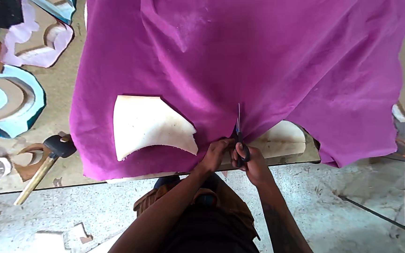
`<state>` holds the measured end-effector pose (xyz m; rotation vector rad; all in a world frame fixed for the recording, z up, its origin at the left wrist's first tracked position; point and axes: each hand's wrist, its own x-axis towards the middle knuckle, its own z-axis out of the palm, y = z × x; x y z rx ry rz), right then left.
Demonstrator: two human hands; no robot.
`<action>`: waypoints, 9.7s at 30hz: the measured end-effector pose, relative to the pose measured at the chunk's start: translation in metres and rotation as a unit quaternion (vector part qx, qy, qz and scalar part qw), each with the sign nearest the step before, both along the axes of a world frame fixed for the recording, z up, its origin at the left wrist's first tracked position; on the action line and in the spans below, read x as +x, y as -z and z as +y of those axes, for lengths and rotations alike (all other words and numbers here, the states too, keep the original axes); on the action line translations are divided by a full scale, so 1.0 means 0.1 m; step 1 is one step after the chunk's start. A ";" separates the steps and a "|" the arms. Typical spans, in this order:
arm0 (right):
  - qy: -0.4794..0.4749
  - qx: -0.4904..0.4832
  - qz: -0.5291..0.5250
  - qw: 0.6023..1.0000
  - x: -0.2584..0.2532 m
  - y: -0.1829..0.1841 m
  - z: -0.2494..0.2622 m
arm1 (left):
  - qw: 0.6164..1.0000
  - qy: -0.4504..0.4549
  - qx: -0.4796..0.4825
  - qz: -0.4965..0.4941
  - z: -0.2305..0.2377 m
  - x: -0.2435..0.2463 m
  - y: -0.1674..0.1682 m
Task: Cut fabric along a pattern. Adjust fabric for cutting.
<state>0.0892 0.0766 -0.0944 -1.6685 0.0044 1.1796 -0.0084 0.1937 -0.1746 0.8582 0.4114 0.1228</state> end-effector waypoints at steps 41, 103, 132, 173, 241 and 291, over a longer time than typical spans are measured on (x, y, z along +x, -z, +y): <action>-0.216 -0.060 0.011 0.974 1.23 -0.02 0.10 | 0.979 -0.101 -0.171 0.053 0.02 1.05 -0.15; -0.525 -0.115 -0.131 0.833 2.35 -0.32 2.03 | 0.881 -0.422 -0.176 -0.123 1.12 1.70 -0.21; -0.604 -0.098 -0.227 0.757 2.12 -0.38 2.89 | 0.937 -0.277 -0.146 0.156 1.19 1.64 -0.25; -0.708 0.030 -0.321 0.629 0.06 -0.08 6.31 | 0.961 -0.226 -0.105 0.121 1.33 1.52 -0.29; -0.044 0.103 -0.298 0.948 -1.01 0.06 0.37 | 0.699 -0.114 0.706 -0.010 1.54 -1.59 -1.64; -0.102 0.224 -0.618 0.747 0.12 -1.18 1.05 | 0.643 -0.210 0.733 -0.079 1.42 -1.69 -1.93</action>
